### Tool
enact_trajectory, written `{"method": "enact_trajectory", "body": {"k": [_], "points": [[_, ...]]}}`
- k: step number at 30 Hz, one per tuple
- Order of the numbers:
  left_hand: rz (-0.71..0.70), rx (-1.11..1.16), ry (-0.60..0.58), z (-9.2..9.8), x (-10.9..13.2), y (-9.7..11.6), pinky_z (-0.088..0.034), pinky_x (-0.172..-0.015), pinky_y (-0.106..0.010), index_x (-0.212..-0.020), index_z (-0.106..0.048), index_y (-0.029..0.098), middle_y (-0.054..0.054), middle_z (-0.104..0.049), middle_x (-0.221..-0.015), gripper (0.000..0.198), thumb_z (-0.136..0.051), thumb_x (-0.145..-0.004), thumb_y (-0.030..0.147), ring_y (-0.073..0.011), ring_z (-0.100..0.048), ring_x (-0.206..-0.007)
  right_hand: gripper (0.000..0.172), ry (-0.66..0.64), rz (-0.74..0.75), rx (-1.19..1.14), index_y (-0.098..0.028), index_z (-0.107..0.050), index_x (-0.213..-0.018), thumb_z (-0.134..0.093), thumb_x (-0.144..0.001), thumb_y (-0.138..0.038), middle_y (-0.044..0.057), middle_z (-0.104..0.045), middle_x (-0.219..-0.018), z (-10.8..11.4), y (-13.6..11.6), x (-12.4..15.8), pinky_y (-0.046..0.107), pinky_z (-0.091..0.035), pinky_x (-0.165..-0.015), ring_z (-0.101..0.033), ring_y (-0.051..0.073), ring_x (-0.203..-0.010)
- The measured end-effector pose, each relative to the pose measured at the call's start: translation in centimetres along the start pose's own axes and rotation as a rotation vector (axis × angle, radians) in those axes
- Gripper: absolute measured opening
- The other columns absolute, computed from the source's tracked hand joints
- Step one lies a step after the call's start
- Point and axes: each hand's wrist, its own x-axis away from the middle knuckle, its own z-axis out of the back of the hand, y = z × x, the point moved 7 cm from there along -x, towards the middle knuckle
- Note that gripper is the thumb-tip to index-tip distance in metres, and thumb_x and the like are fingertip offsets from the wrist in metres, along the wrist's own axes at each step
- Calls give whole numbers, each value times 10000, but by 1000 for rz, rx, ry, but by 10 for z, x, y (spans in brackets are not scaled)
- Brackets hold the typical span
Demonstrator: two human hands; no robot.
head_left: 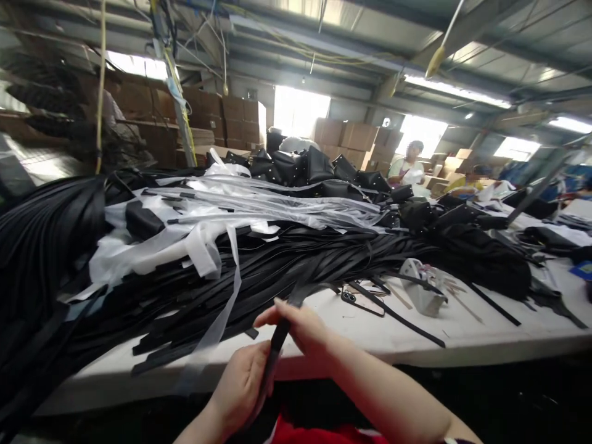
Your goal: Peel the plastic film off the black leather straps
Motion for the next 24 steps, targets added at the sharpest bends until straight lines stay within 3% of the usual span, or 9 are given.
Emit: {"method": "enact_trajectory", "body": {"k": [3, 5, 8, 10, 15, 17, 20, 24], "points": [[-4, -66, -37, -1, -8, 5, -383, -527, -274, -612, -573, 193, -39, -581, -505, 645, -276, -949, 656, -178, -538, -498, 503, 210, 171, -93, -150, -739, -659, -653, -780, -630, 74, -705, -747, 26, -42, -5, 329, -467, -865, -635, 183, -788], [-29, -82, -11, 3, -17, 17, -381, -517, -279, -675, -614, 186, -43, -601, -530, 648, -269, -945, 663, -186, -538, -504, 525, 170, 203, 0, -142, -759, -701, -622, -802, -638, 78, -704, -740, 20, -52, -3, 314, -477, -808, -624, 170, -740], [-153, -138, 36, 3, -28, 43, -408, -564, -283, -622, -609, 190, -56, -602, -531, 672, -244, -956, 645, -194, -558, -552, 588, 3, 79, 150, -125, -779, -814, -576, -812, -676, 53, -661, -639, -4, -37, 5, 303, -479, -652, -564, 142, -570], [-198, -163, 51, -3, -31, 53, -411, -569, -276, -583, -584, 196, -54, -591, -517, 683, -221, -962, 634, -189, -561, -555, 551, 0, 41, 125, -120, -771, -790, -633, -780, -653, 38, -639, -607, -5, -35, 9, 292, -470, -610, -531, 126, -526], [-140, -162, -53, -34, -34, 40, -372, -467, -259, -650, -596, 193, -31, -576, -492, 682, -205, -944, 668, -173, -523, -457, 427, 234, 250, -293, -161, -621, -570, -791, -690, -534, 22, -652, -654, 52, -97, 12, 301, -487, -787, -622, 152, -702], [-146, -160, -45, -37, -40, 42, -382, -473, -257, -665, -606, 190, -33, -584, -485, 683, -202, -948, 662, -176, -537, -461, 468, 241, 327, -255, -171, -565, -553, -783, -694, -560, 16, -642, -633, 66, -124, 14, 303, -478, -768, -616, 154, -684], [-200, -168, -64, -36, -59, 66, -391, -496, -252, -672, -615, 181, -38, -606, -493, 677, -216, -955, 649, -171, -551, -471, 523, 247, 443, -17, -171, -545, -544, -714, -735, -628, 35, -655, -641, 64, -151, 22, 287, -454, -723, -606, 156, -683], [-307, -158, -89, -34, -86, 119, -388, -499, -251, -651, -606, 175, -43, -613, -497, 679, -232, -949, 657, -163, -541, -467, 572, 239, 538, 221, -178, -560, -555, -622, -759, -708, 28, -641, -602, 40, -161, 36, 270, -449, -635, -571, 141, -603]]}}
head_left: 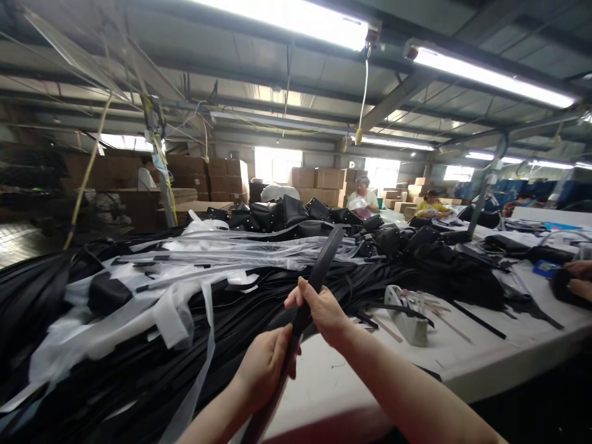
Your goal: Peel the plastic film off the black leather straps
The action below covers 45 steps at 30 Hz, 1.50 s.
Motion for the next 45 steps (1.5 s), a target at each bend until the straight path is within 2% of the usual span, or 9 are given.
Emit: {"method": "enact_trajectory", "body": {"k": [3, 9, 13, 16, 21, 28, 34, 39, 45], "points": [[-22, 20, -2, -3, -18, 16, -383, -489, -250, -608, -585, 177, -45, -603, -486, 689, -217, -955, 644, -158, -533, -451, 584, -67, -77, 49, -173, -631, -638, -584, -759, -742, -12, -552, -480, -2, -7, 2, 267, -401, -483, -494, 128, -438], [-53, -10, -39, -22, -26, 25, -372, -466, -253, -631, -591, 189, -21, -572, -428, 637, -259, -951, 629, -166, -512, -421, 520, 134, 97, -139, -189, -537, -564, -697, -730, -655, 21, -647, -602, 48, -59, -16, 298, -493, -737, -624, 163, -656], [-124, 16, 11, -6, -40, 60, -423, -513, -270, -592, -597, 192, -44, -631, -495, 637, -267, -958, 595, -180, -569, -467, 572, -21, 28, -26, -170, -619, -652, -573, -787, -724, 57, -709, -705, 25, -57, -9, 281, -490, -565, -620, 155, -562], [-182, -28, 20, 3, -46, 82, -440, -540, -273, -520, -579, 198, -52, -624, -488, 686, -233, -965, 589, -184, -591, -492, 610, -127, -86, 53, -144, -693, -803, -549, -788, -737, 51, -700, -653, 6, -52, -3, 259, -429, -430, -561, 134, -429], [-102, 50, -19, -5, -45, 74, -370, -433, -241, -648, -586, 195, -8, -579, -425, 623, -274, -941, 649, -157, -517, -392, 469, 156, 145, -60, -165, -672, -994, -723, -752, -563, 24, -721, -681, 41, -98, -27, 262, -521, -678, -678, 156, -662], [-25, 109, -37, -2, -44, 72, -314, -375, -218, -629, -573, 187, 15, -527, -401, 641, -345, -874, 735, -138, -496, -355, 592, 309, 420, 27, -198, -487, -1269, -596, -828, -577, 2, -727, -689, 71, -134, -41, 302, -516, -605, -676, 183, -581], [56, 249, -115, -11, -44, 65, -257, -342, -211, -601, -573, 178, 13, -506, -363, 670, -376, -817, 780, -120, -450, -313, 419, 294, 404, 191, -175, -626, -916, -563, -844, -583, 19, -691, -647, 74, -121, -32, 269, -468, -507, -622, 159, -507], [78, 246, -134, -15, -46, 62, -278, -351, -218, -604, -589, 168, -6, -527, -366, 690, -382, -802, 796, -128, -464, -317, 458, 284, 344, 324, -189, -641, -883, -494, -888, -623, 22, -678, -606, 73, -99, -23, 270, -452, -520, -575, 151, -490], [53, 240, -126, -18, -54, 66, -292, -363, -216, -625, -574, 174, -5, -549, -395, 633, -365, -857, 724, -128, -482, -337, 477, 226, 306, 318, -197, -633, -872, -470, -899, -645, 40, -705, -665, 56, -83, -12, 297, -491, -605, -640, 184, -587]]}}
